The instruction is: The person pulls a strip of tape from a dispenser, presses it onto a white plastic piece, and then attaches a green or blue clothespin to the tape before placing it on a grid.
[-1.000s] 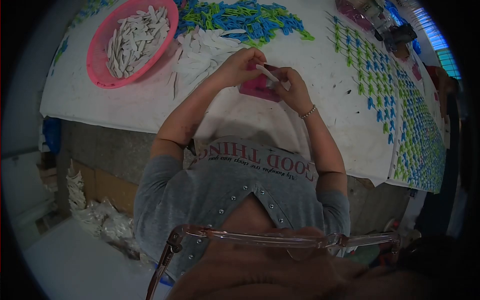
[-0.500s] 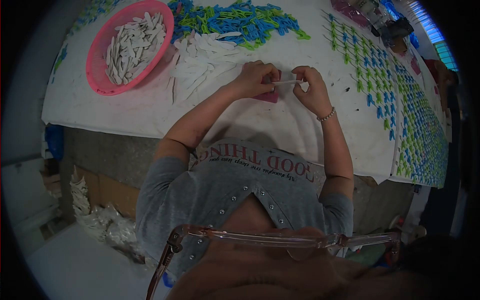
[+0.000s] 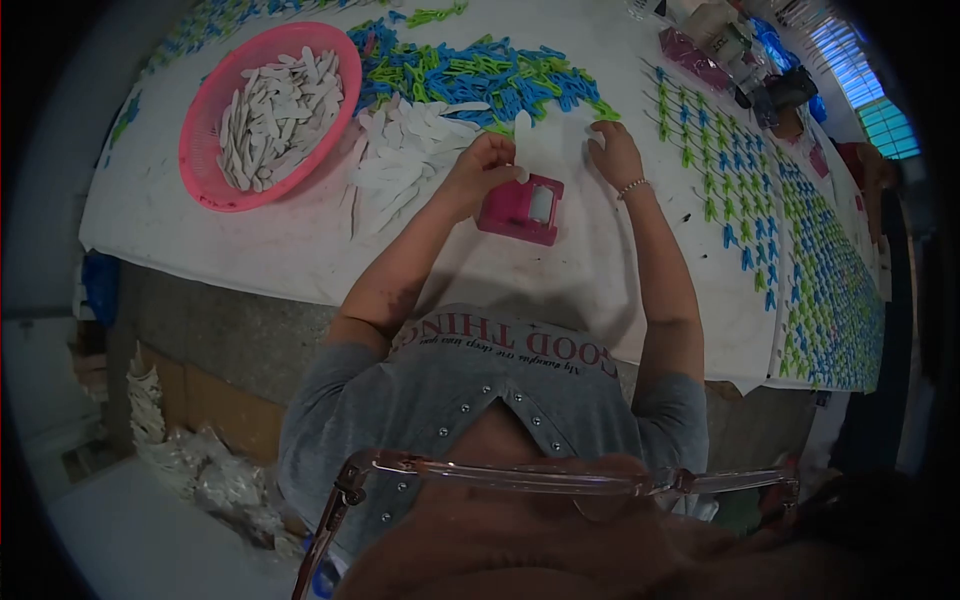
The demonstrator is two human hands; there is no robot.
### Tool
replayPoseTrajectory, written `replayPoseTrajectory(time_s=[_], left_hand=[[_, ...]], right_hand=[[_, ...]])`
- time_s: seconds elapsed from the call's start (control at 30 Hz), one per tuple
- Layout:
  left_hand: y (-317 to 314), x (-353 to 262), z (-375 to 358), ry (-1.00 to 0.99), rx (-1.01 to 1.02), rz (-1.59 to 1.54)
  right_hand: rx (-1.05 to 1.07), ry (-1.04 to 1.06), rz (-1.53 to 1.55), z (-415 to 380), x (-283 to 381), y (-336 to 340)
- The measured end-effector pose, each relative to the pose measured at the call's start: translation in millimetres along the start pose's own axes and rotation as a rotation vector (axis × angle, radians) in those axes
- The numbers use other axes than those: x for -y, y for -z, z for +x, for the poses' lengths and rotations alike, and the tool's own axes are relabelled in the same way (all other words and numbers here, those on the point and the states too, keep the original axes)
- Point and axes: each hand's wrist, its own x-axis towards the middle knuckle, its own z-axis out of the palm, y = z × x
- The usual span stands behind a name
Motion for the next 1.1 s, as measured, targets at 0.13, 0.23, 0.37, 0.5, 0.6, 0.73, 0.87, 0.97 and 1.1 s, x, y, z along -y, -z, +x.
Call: replayPoseTrajectory(time_s=[0.13,0.23,0.37,0.5,0.6,0.73,0.87,0.97,1.1], left_hand=[[7,0,0,0.073,-0.007,-0.251],[13,3,1,0.107,0.017,-0.338],[18,3,-1,0.133,0.055,-0.459],[18,2,-3,0.142,0.07,-0.465],[14,2,-3,0.106,0.066,-0.329],[4,-8,-12,0.053,0.094,-0.244],[-6,-19,-17,-0.024,0.125,-0.067],[-7,-15,-17,-0.07,0.17,0.016],[-8,-14,-19,-0.075,0.193,0.02]], right_hand=[[-0.073,0.061,-0.584,34,-11,-13],[0.107,0.028,-0.709,53,-18,-14],[0.125,0.049,-0.703,50,-19,-6],[-0.001,0.029,-0.384,24,3,16],[-0.027,-0.164,0.146,-11,40,39],[-0.105,-0.242,1.077,-68,75,55],[-0.119,-0.273,1.243,-111,103,56],[-0.115,-0.194,1.128,-127,110,50],[-0.106,-0.198,1.146,-131,119,46]])
